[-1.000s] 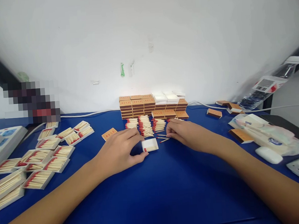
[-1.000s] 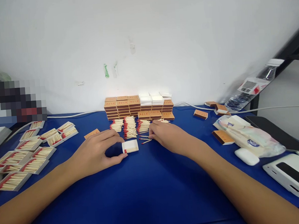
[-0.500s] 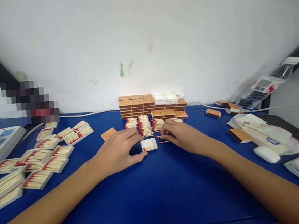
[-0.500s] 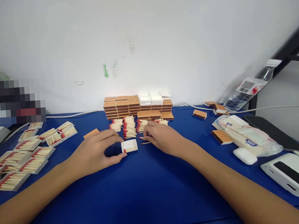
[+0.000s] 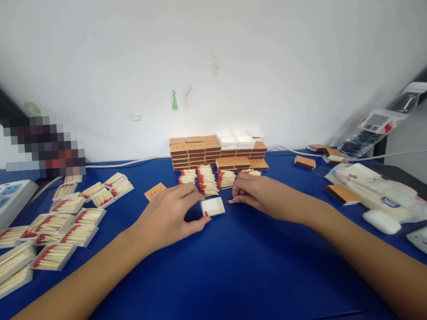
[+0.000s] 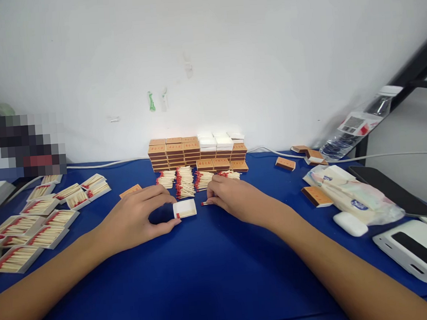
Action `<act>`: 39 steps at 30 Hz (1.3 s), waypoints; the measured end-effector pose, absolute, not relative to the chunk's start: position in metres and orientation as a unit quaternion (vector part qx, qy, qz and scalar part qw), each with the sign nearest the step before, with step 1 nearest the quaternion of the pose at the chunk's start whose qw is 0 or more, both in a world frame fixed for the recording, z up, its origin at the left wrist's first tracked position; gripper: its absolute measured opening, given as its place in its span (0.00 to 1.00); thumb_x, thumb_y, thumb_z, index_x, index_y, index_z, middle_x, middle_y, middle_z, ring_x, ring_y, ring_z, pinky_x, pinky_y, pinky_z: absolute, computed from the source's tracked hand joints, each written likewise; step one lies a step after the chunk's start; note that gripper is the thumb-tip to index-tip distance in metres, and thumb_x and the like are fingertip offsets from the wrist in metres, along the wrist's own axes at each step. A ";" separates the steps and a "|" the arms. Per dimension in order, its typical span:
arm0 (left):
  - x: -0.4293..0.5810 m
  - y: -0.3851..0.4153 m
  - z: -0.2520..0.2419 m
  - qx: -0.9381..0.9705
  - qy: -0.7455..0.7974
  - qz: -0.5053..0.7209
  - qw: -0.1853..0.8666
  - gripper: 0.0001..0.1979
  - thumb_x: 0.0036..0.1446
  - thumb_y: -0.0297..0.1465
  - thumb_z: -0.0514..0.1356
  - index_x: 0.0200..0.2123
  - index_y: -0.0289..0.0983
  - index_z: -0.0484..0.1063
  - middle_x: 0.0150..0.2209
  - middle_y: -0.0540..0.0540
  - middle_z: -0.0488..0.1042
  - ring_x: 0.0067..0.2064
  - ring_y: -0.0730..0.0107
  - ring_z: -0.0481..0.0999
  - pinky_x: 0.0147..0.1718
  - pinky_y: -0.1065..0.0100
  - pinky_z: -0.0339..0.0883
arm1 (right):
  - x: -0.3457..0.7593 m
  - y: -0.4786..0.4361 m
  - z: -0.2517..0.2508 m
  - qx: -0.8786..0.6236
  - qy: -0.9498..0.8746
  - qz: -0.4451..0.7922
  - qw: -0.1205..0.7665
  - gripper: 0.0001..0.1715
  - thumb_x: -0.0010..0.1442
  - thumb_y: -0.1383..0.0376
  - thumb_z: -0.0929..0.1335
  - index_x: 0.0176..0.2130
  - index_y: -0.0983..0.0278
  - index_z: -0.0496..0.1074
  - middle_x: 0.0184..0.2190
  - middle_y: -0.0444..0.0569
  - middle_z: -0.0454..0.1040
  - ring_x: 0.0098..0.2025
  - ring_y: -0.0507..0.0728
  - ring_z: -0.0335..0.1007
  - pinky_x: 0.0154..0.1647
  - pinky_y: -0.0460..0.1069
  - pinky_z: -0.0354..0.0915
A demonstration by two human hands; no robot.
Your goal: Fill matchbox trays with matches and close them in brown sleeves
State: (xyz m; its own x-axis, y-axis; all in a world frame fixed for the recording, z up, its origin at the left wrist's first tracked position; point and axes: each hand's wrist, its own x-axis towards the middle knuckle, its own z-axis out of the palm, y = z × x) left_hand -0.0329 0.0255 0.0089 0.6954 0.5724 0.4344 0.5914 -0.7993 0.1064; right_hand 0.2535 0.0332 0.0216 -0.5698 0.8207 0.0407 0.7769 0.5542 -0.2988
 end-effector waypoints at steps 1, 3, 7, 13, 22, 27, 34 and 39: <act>-0.033 0.025 0.009 -0.920 -0.315 -0.230 0.019 0.10 0.64 0.37 0.66 0.45 0.39 0.78 0.42 0.48 0.80 0.41 0.65 0.80 0.41 0.64 0.70 | 0.253 0.033 0.022 -0.454 -0.877 0.131 0.090 0.11 0.74 0.61 0.65 0.39 0.62 0.71 0.42 0.51 0.74 0.40 0.58 0.70 0.41 0.52 0.64; -0.033 0.025 0.010 -0.920 -0.313 -0.233 0.016 0.10 0.63 0.36 0.67 0.45 0.39 0.77 0.43 0.48 0.79 0.41 0.65 0.80 0.41 0.64 0.69 | 0.254 0.033 0.023 -0.453 -0.876 0.139 0.091 0.09 0.73 0.61 0.66 0.39 0.61 0.71 0.42 0.50 0.74 0.41 0.58 0.70 0.41 0.51 0.64; -0.033 0.024 0.011 -0.921 -0.306 -0.240 0.013 0.10 0.64 0.37 0.66 0.46 0.39 0.77 0.43 0.48 0.79 0.42 0.66 0.80 0.41 0.64 0.69 | 0.254 0.033 0.024 -0.453 -0.875 0.151 0.078 0.07 0.72 0.64 0.67 0.38 0.61 0.71 0.41 0.49 0.75 0.40 0.57 0.71 0.40 0.51 0.64; -0.033 0.025 0.009 -0.922 -0.307 -0.235 0.006 0.10 0.65 0.37 0.65 0.46 0.40 0.77 0.43 0.48 0.79 0.42 0.65 0.80 0.40 0.64 0.68 | 0.252 0.032 0.018 -0.459 -0.875 0.137 0.062 0.11 0.75 0.63 0.64 0.38 0.62 0.69 0.43 0.51 0.75 0.39 0.57 0.71 0.39 0.51 0.63; -0.034 0.025 0.009 -0.924 -0.294 -0.245 0.024 0.10 0.65 0.37 0.65 0.46 0.39 0.77 0.42 0.48 0.79 0.41 0.65 0.79 0.39 0.64 0.67 | 0.252 0.028 0.025 -0.461 -0.876 0.110 0.090 0.11 0.76 0.64 0.63 0.39 0.62 0.69 0.42 0.51 0.74 0.39 0.57 0.71 0.38 0.51 0.62; -0.032 0.025 0.008 -0.921 -0.306 -0.241 0.006 0.11 0.64 0.38 0.66 0.45 0.38 0.78 0.41 0.47 0.78 0.41 0.64 0.79 0.39 0.63 0.69 | 0.243 0.021 0.027 -0.438 -0.885 0.081 0.137 0.08 0.76 0.63 0.63 0.42 0.62 0.69 0.42 0.50 0.73 0.38 0.56 0.70 0.38 0.50 0.63; -0.026 0.020 0.004 -0.921 -0.301 -0.245 -0.038 0.12 0.62 0.37 0.68 0.44 0.37 0.78 0.41 0.46 0.78 0.39 0.64 0.79 0.36 0.64 0.71 | 0.222 0.009 0.016 -0.411 -0.904 0.012 0.112 0.05 0.72 0.71 0.66 0.41 0.63 0.71 0.42 0.49 0.74 0.33 0.54 0.71 0.31 0.49 0.60; -0.025 0.017 0.004 -0.924 -0.298 -0.238 -0.040 0.11 0.61 0.36 0.68 0.42 0.36 0.79 0.39 0.46 0.78 0.38 0.64 0.79 0.36 0.63 0.70 | 0.217 0.005 0.011 -0.406 -0.909 -0.003 0.095 0.04 0.71 0.71 0.67 0.41 0.64 0.72 0.40 0.49 0.74 0.32 0.54 0.71 0.30 0.50 0.60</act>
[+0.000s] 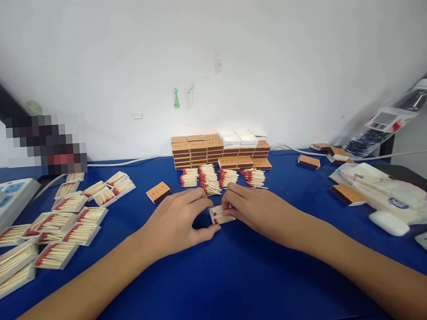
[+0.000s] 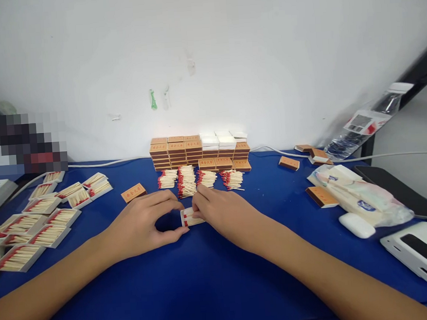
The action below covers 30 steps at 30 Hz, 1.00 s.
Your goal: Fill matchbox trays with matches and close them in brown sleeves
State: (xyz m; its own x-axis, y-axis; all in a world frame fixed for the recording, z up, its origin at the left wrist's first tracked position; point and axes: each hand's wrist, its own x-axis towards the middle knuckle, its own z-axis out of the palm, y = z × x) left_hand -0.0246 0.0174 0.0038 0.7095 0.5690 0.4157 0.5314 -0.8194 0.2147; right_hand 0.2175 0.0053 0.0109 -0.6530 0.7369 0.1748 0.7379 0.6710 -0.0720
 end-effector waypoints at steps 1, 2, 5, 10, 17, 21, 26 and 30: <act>-0.025 0.017 0.004 0.923 0.301 0.235 0.040 0.11 0.61 0.36 0.68 0.42 0.36 0.79 0.39 0.47 0.78 0.38 0.64 0.78 0.35 0.63 0.70 | 0.218 0.005 0.011 -0.403 -0.911 0.005 0.094 0.04 0.71 0.70 0.67 0.41 0.64 0.72 0.40 0.49 0.74 0.32 0.54 0.71 0.30 0.50 0.60; -0.025 0.017 0.003 0.923 0.304 0.233 0.041 0.11 0.61 0.37 0.68 0.42 0.36 0.79 0.39 0.47 0.78 0.37 0.64 0.78 0.35 0.63 0.70 | 0.220 0.006 0.012 -0.398 -0.912 0.016 0.097 0.04 0.72 0.69 0.67 0.42 0.64 0.72 0.41 0.49 0.74 0.32 0.54 0.71 0.30 0.49 0.60; -0.026 0.019 0.003 0.922 0.311 0.225 0.051 0.11 0.62 0.38 0.68 0.42 0.37 0.79 0.39 0.48 0.78 0.37 0.65 0.78 0.35 0.64 0.69 | 0.230 0.014 0.015 -0.397 -0.907 0.044 0.134 0.06 0.74 0.66 0.66 0.42 0.62 0.73 0.42 0.49 0.74 0.35 0.55 0.73 0.34 0.50 0.63; -0.026 0.018 0.005 0.924 0.310 0.212 0.073 0.11 0.62 0.38 0.67 0.44 0.38 0.78 0.39 0.48 0.77 0.37 0.66 0.78 0.35 0.66 0.69 | 0.249 0.039 0.008 -0.445 -0.873 0.034 0.196 0.06 0.72 0.64 0.67 0.45 0.62 0.74 0.41 0.51 0.74 0.40 0.58 0.72 0.41 0.52 0.67; -0.027 0.018 0.005 0.928 0.305 0.202 0.072 0.11 0.63 0.38 0.66 0.44 0.38 0.79 0.39 0.47 0.77 0.38 0.66 0.78 0.35 0.66 0.68 | 0.250 0.048 -0.005 -0.463 -0.869 0.053 0.165 0.10 0.73 0.65 0.65 0.49 0.62 0.75 0.44 0.52 0.73 0.43 0.59 0.73 0.43 0.53 0.69; -0.026 0.019 0.006 0.928 0.308 0.200 0.067 0.11 0.63 0.39 0.66 0.44 0.37 0.79 0.39 0.47 0.77 0.37 0.66 0.78 0.34 0.65 0.68 | 0.249 0.047 -0.006 -0.458 -0.872 0.051 0.165 0.13 0.74 0.65 0.64 0.52 0.61 0.76 0.45 0.53 0.73 0.43 0.59 0.74 0.44 0.53 0.69; -0.027 0.018 0.007 0.929 0.306 0.199 0.062 0.11 0.63 0.38 0.66 0.44 0.37 0.79 0.39 0.47 0.77 0.37 0.65 0.78 0.34 0.65 0.68 | 0.250 0.048 -0.005 -0.457 -0.870 0.069 0.172 0.11 0.73 0.66 0.64 0.49 0.62 0.76 0.43 0.52 0.73 0.42 0.58 0.73 0.42 0.51 0.67; -0.027 0.018 0.006 0.929 0.304 0.202 0.064 0.11 0.63 0.38 0.66 0.44 0.38 0.79 0.39 0.48 0.77 0.37 0.66 0.78 0.34 0.65 0.69 | 0.250 0.050 -0.005 -0.458 -0.867 0.081 0.178 0.08 0.72 0.66 0.65 0.43 0.63 0.74 0.40 0.50 0.72 0.40 0.57 0.70 0.40 0.50 0.66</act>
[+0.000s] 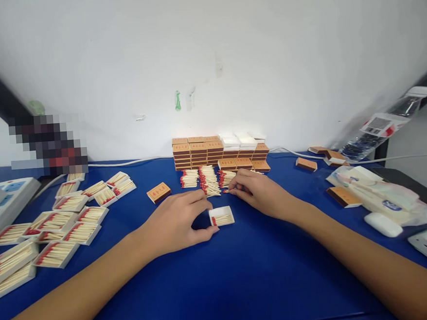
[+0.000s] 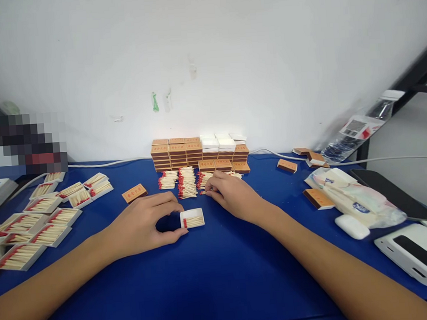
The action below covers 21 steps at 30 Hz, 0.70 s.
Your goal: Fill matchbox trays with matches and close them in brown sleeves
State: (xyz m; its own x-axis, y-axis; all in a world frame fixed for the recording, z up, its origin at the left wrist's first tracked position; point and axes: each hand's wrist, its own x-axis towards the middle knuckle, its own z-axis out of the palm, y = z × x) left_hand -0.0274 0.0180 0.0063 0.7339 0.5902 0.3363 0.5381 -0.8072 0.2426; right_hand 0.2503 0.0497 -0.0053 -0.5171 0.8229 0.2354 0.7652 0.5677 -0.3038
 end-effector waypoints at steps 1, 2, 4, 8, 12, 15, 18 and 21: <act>-0.027 0.018 0.006 0.929 0.304 0.203 0.065 0.11 0.64 0.38 0.66 0.44 0.38 0.79 0.39 0.48 0.77 0.37 0.66 0.78 0.34 0.65 0.69 | 0.250 0.050 -0.006 -0.459 -0.866 0.084 0.180 0.07 0.72 0.66 0.65 0.43 0.63 0.74 0.40 0.50 0.72 0.39 0.57 0.70 0.40 0.50 0.65; -0.027 0.018 0.006 0.928 0.304 0.203 0.064 0.11 0.64 0.38 0.66 0.44 0.37 0.79 0.39 0.48 0.77 0.37 0.66 0.78 0.34 0.65 0.69 | 0.250 0.050 -0.006 -0.461 -0.864 0.086 0.180 0.07 0.73 0.66 0.65 0.43 0.63 0.74 0.40 0.50 0.72 0.39 0.57 0.70 0.40 0.50 0.65; -0.027 0.018 0.006 0.928 0.306 0.204 0.062 0.11 0.64 0.38 0.66 0.44 0.38 0.79 0.39 0.47 0.77 0.37 0.66 0.78 0.34 0.65 0.69 | 0.250 0.050 -0.007 -0.465 -0.863 0.089 0.177 0.07 0.73 0.66 0.64 0.44 0.63 0.73 0.41 0.50 0.72 0.38 0.56 0.70 0.40 0.50 0.65; -0.027 0.019 0.006 0.928 0.301 0.213 0.051 0.11 0.64 0.38 0.66 0.44 0.38 0.78 0.39 0.47 0.78 0.38 0.65 0.79 0.35 0.65 0.69 | 0.251 0.049 -0.007 -0.465 -0.865 0.086 0.167 0.07 0.73 0.66 0.64 0.43 0.63 0.73 0.42 0.50 0.72 0.39 0.56 0.70 0.42 0.51 0.65; -0.028 0.019 0.007 0.930 0.284 0.231 0.028 0.10 0.65 0.37 0.65 0.45 0.37 0.78 0.41 0.46 0.78 0.40 0.64 0.79 0.37 0.64 0.70 | 0.251 0.048 -0.005 -0.471 -0.863 0.095 0.159 0.08 0.74 0.65 0.64 0.45 0.63 0.73 0.42 0.50 0.71 0.39 0.57 0.70 0.42 0.51 0.65; -0.028 0.019 0.008 0.931 0.276 0.237 0.018 0.10 0.65 0.37 0.65 0.45 0.37 0.78 0.40 0.46 0.78 0.39 0.64 0.79 0.37 0.64 0.70 | 0.252 0.048 -0.003 -0.475 -0.862 0.098 0.148 0.08 0.74 0.65 0.64 0.42 0.63 0.72 0.41 0.50 0.72 0.39 0.57 0.71 0.41 0.51 0.65; -0.027 0.019 0.007 0.931 0.277 0.236 0.015 0.11 0.64 0.38 0.65 0.44 0.37 0.78 0.40 0.46 0.78 0.39 0.64 0.79 0.36 0.64 0.70 | 0.252 0.047 -0.004 -0.474 -0.866 0.085 0.135 0.08 0.74 0.65 0.63 0.42 0.63 0.71 0.42 0.52 0.73 0.40 0.58 0.72 0.40 0.51 0.65; -0.028 0.020 0.006 0.929 0.287 0.231 0.022 0.11 0.64 0.38 0.66 0.44 0.37 0.78 0.40 0.46 0.78 0.38 0.64 0.79 0.35 0.64 0.70 | 0.252 0.047 -0.006 -0.476 -0.868 0.066 0.125 0.07 0.74 0.68 0.63 0.43 0.63 0.70 0.42 0.52 0.73 0.42 0.58 0.73 0.41 0.51 0.65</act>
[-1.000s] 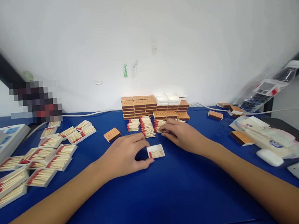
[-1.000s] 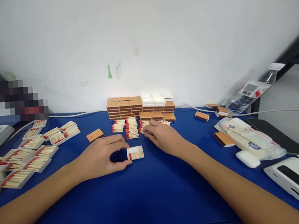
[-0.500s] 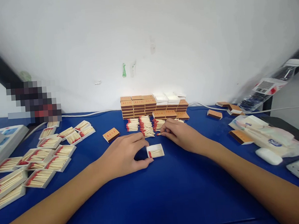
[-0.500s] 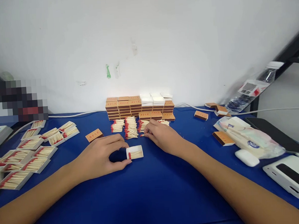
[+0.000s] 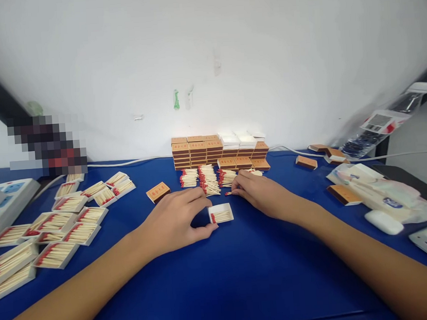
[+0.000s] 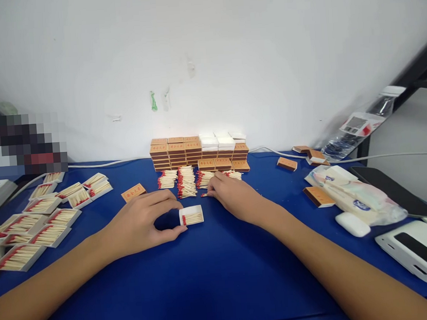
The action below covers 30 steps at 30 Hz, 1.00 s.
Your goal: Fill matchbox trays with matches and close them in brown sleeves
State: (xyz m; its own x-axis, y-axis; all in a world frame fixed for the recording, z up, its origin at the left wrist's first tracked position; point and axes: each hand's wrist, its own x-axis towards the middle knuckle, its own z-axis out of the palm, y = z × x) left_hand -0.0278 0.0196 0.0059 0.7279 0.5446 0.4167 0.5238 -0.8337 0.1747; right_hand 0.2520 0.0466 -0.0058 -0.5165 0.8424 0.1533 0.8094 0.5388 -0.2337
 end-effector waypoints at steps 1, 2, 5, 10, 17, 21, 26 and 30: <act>-0.028 0.020 0.005 0.928 0.292 0.229 0.026 0.11 0.64 0.38 0.66 0.44 0.37 0.78 0.40 0.46 0.78 0.38 0.64 0.79 0.35 0.64 0.70 | 0.252 0.046 -0.006 -0.476 -0.868 0.064 0.123 0.07 0.74 0.68 0.63 0.43 0.63 0.70 0.42 0.52 0.73 0.41 0.58 0.73 0.41 0.51 0.65; -0.028 0.021 0.005 0.927 0.296 0.228 0.029 0.11 0.64 0.38 0.66 0.45 0.38 0.78 0.40 0.46 0.78 0.38 0.64 0.79 0.35 0.64 0.70 | 0.252 0.046 -0.006 -0.477 -0.868 0.062 0.123 0.07 0.74 0.68 0.63 0.43 0.63 0.70 0.42 0.52 0.73 0.41 0.58 0.73 0.40 0.51 0.65; -0.029 0.022 0.004 0.926 0.303 0.223 0.038 0.11 0.64 0.38 0.66 0.44 0.38 0.78 0.39 0.46 0.78 0.39 0.64 0.79 0.35 0.65 0.70 | 0.251 0.044 -0.005 -0.476 -0.869 0.063 0.117 0.07 0.75 0.65 0.63 0.42 0.63 0.69 0.42 0.52 0.73 0.39 0.58 0.73 0.39 0.51 0.66; -0.028 0.023 0.004 0.925 0.305 0.221 0.048 0.11 0.63 0.39 0.66 0.45 0.38 0.78 0.40 0.46 0.78 0.39 0.65 0.79 0.35 0.65 0.70 | 0.251 0.042 -0.004 -0.476 -0.874 0.047 0.089 0.09 0.76 0.66 0.61 0.42 0.63 0.67 0.42 0.53 0.72 0.39 0.58 0.73 0.38 0.51 0.66; -0.030 0.024 0.005 0.922 0.316 0.218 0.050 0.12 0.63 0.39 0.66 0.45 0.38 0.78 0.40 0.46 0.78 0.39 0.65 0.79 0.36 0.65 0.70 | 0.252 0.041 -0.003 -0.465 -0.880 0.033 0.095 0.08 0.75 0.66 0.62 0.42 0.63 0.67 0.43 0.53 0.72 0.37 0.57 0.72 0.37 0.51 0.65; -0.030 0.024 0.006 0.921 0.324 0.210 0.052 0.11 0.63 0.38 0.66 0.44 0.38 0.78 0.40 0.47 0.78 0.39 0.64 0.79 0.36 0.64 0.70 | 0.254 0.039 -0.002 -0.459 -0.880 0.028 0.117 0.07 0.75 0.66 0.61 0.43 0.63 0.67 0.43 0.52 0.71 0.37 0.57 0.72 0.36 0.51 0.64; -0.029 0.023 0.004 0.920 0.324 0.216 0.049 0.12 0.63 0.39 0.66 0.44 0.38 0.78 0.40 0.46 0.78 0.39 0.64 0.79 0.35 0.64 0.70 | 0.252 0.038 -0.001 -0.465 -0.878 0.040 0.110 0.07 0.75 0.66 0.62 0.42 0.62 0.67 0.43 0.52 0.72 0.37 0.57 0.72 0.36 0.51 0.64; -0.029 0.022 0.005 0.921 0.324 0.212 0.047 0.12 0.63 0.39 0.67 0.44 0.38 0.78 0.40 0.46 0.78 0.39 0.63 0.79 0.36 0.64 0.69 | 0.250 0.036 0.002 -0.470 -0.872 0.074 0.116 0.06 0.75 0.65 0.63 0.42 0.62 0.67 0.42 0.51 0.73 0.38 0.57 0.72 0.37 0.51 0.65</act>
